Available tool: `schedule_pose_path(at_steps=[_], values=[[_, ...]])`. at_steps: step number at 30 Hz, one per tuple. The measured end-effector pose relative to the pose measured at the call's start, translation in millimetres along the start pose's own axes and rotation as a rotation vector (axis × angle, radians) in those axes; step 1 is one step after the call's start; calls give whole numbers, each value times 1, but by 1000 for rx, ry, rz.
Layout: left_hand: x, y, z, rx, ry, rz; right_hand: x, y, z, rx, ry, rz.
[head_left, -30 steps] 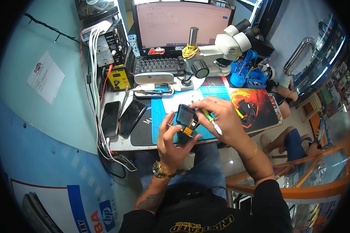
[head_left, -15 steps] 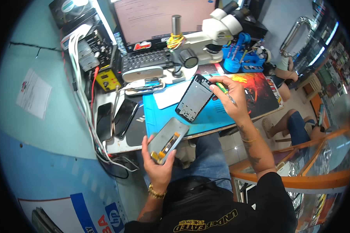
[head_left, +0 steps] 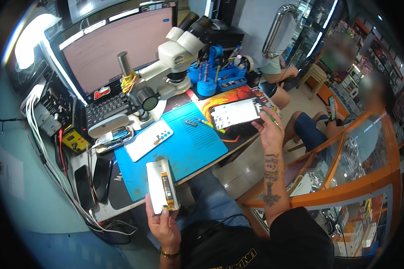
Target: The person disassembles a mobile phone using a small screwdriver and a prying tool, removing the back panel and internal components. They then use the prying tool to detach a flex cable and prepare a replacement screen component.
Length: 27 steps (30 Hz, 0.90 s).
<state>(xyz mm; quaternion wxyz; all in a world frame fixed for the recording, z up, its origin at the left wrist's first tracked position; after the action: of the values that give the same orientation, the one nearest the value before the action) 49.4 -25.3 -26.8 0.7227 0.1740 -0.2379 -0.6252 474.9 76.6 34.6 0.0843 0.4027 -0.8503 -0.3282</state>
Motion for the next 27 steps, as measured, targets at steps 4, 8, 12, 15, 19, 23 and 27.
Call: schedule_pose_path(at_steps=[4, 8, 12, 15, 19, 23, 27], values=[[-12, 3, -11, -74, 36, 89, -22, -55, -14, -88, -125, 192], [-16, 4, -11, -231, 9, 125, -35, -77, -3, -108, -197, 254], [-20, 0, -15, -320, -19, 165, -38, -83, 13, -122, -216, 305], [-26, 2, -24, -348, -77, 158, -40, -93, 17, -123, -297, 294], [-30, -7, -24, -476, -14, 219, -45, -87, 43, -118, -275, 285], [-30, -21, -25, -478, -40, 270, -43, -60, 50, 227, -151, 170], [-30, -3, -19, -435, -23, 161, -54, -88, 26, 542, -83, -19]])
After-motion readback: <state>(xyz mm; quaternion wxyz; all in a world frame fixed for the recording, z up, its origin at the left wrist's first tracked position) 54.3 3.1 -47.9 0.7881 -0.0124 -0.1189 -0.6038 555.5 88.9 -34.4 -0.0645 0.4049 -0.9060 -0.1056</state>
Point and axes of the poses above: each hand's wrist, its own x-axis away from the middle knuckle, its own y-axis out of the palm, z = x × y, the point moved 8 cm from there along -x, towards the middle knuckle, and after that the axes turned 9 degrees about -x, right-handed, at the moved point
